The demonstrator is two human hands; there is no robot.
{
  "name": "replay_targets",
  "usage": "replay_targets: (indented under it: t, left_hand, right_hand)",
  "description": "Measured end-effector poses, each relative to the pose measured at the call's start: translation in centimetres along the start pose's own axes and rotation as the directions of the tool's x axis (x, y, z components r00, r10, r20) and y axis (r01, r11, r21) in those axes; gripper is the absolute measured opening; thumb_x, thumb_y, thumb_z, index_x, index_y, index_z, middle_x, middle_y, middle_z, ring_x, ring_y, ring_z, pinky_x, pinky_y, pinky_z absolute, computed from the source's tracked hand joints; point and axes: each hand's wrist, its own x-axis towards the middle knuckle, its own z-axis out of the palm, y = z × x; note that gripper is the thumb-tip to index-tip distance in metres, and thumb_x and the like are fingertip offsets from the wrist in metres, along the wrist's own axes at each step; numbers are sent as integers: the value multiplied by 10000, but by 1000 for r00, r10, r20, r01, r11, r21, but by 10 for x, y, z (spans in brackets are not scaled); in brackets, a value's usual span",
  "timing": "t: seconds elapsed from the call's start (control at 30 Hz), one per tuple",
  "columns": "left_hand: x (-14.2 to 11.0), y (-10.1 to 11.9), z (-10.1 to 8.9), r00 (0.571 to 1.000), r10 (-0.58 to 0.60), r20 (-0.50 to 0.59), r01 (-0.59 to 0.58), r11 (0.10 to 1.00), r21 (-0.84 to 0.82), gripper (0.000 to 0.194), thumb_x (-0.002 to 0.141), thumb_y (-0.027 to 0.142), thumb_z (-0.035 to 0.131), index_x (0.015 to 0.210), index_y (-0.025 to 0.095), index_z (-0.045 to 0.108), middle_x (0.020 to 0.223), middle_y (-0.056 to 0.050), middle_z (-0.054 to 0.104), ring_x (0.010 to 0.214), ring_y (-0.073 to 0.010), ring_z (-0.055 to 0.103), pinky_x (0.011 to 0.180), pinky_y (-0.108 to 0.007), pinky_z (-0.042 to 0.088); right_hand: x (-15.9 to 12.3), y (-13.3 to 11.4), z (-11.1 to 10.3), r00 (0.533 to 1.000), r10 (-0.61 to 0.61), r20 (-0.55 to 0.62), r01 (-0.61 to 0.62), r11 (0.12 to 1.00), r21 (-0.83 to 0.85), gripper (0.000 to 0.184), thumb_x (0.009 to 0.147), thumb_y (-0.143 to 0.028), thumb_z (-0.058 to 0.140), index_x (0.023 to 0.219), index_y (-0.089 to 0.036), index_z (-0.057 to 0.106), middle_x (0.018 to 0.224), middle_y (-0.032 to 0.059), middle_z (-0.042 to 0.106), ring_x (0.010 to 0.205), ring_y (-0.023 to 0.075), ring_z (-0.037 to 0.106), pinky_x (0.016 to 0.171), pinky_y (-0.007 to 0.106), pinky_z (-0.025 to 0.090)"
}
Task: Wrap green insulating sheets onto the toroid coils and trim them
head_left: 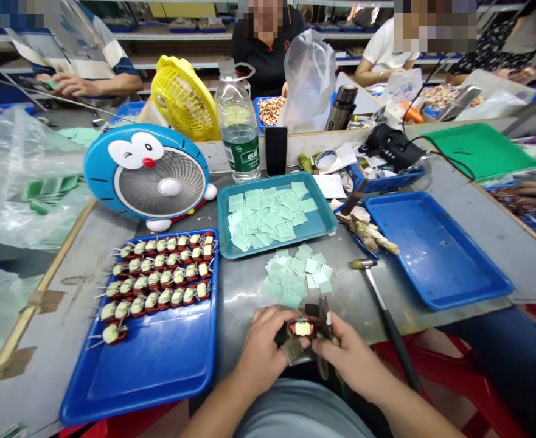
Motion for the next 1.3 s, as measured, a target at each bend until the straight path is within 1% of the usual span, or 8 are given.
replay_targets:
  t: [0.13, 0.43, 0.63, 0.8, 0.87, 0.97, 1.17, 1.3]
  left_hand:
    - [-2, -6, -1, 1000, 25, -7, -25, 1000, 12, 408, 855, 368, 765, 1224, 259, 629, 1144, -70, 710, 1058, -261, 637, 912, -396, 491]
    - [-5, -13, 1, 999, 31, -29, -30, 999, 37, 500, 829, 385, 787, 1272, 261, 593, 1214, -69, 692, 1113, -258, 631, 961, -410, 504]
    - [-6, -13, 2, 1000, -2, -15, 3, 999, 36, 528, 825, 392, 788, 1290, 260, 578, 1241, -76, 674, 1128, -262, 626, 980, -425, 499]
    - [-5, -8, -1, 999, -13, -30, 12, 1000, -14, 537, 822, 372, 793, 1296, 247, 573, 1226, -87, 656, 1098, -248, 639, 970, -404, 501]
    - [-4, -5, -2, 999, 3, -33, -3, 1000, -17, 533, 823, 379, 791, 1292, 238, 579, 1211, -95, 651, 1083, -249, 639, 958, -401, 501]
    - [1, 0, -1, 999, 38, -22, -38, 999, -11, 492, 838, 387, 771, 1276, 235, 604, 1155, -93, 661, 1052, -246, 636, 929, -382, 499]
    - [8, 4, 4, 998, 62, 2, -62, 998, 2, 224, 919, 372, 676, 1095, 233, 692, 1002, -59, 696, 934, -220, 645, 844, -334, 488]
    - [7, 5, 6, 997, 67, -24, -66, 998, 16, 197, 924, 346, 666, 1080, 230, 695, 1011, -51, 706, 940, -215, 655, 844, -318, 483]
  right_hand:
    - [-5, -5, 2, 998, 17, -66, -15, 1000, 23, 377, 875, -268, 650, 1246, -206, 626, 1137, 49, 709, 1122, 244, 636, 1037, 409, 470]
    - [-24, 15, -17, 932, 69, -357, -37, 995, 96, 428, 802, -463, 753, 1133, -202, 680, 1121, 96, 731, 862, 222, 698, 649, 305, 539]
    - [-30, 22, -15, 937, 64, -344, -53, 998, 40, 458, 834, -535, 691, 1148, -205, 649, 1085, 81, 716, 634, 140, 603, 502, 251, 428]
    - [-44, 13, -48, 914, -93, -395, -47, 942, -332, 451, 911, -541, 586, 1245, -238, 585, 1063, 39, 711, 506, 100, 454, 526, 268, 415]
    - [-46, 12, -71, 862, -236, -449, -76, 815, -575, 354, 923, -516, 560, 1140, -241, 614, 1020, 39, 693, 654, 158, 556, 672, 304, 461]
    - [-37, 17, -101, 788, -336, -515, -132, 725, -676, 272, 863, -474, 599, 960, -221, 621, 951, 83, 621, 905, 277, 574, 815, 378, 422]
    - [-18, 30, -122, 778, -297, -553, -119, 795, -595, 223, 715, -359, 682, 888, -225, 636, 797, 37, 563, 775, 253, 545, 756, 371, 396]
    - [-35, 34, -114, 800, -191, -569, -57, 920, -388, 244, 795, -440, 629, 894, -219, 610, 711, 5, 611, 646, 209, 580, 651, 330, 437]
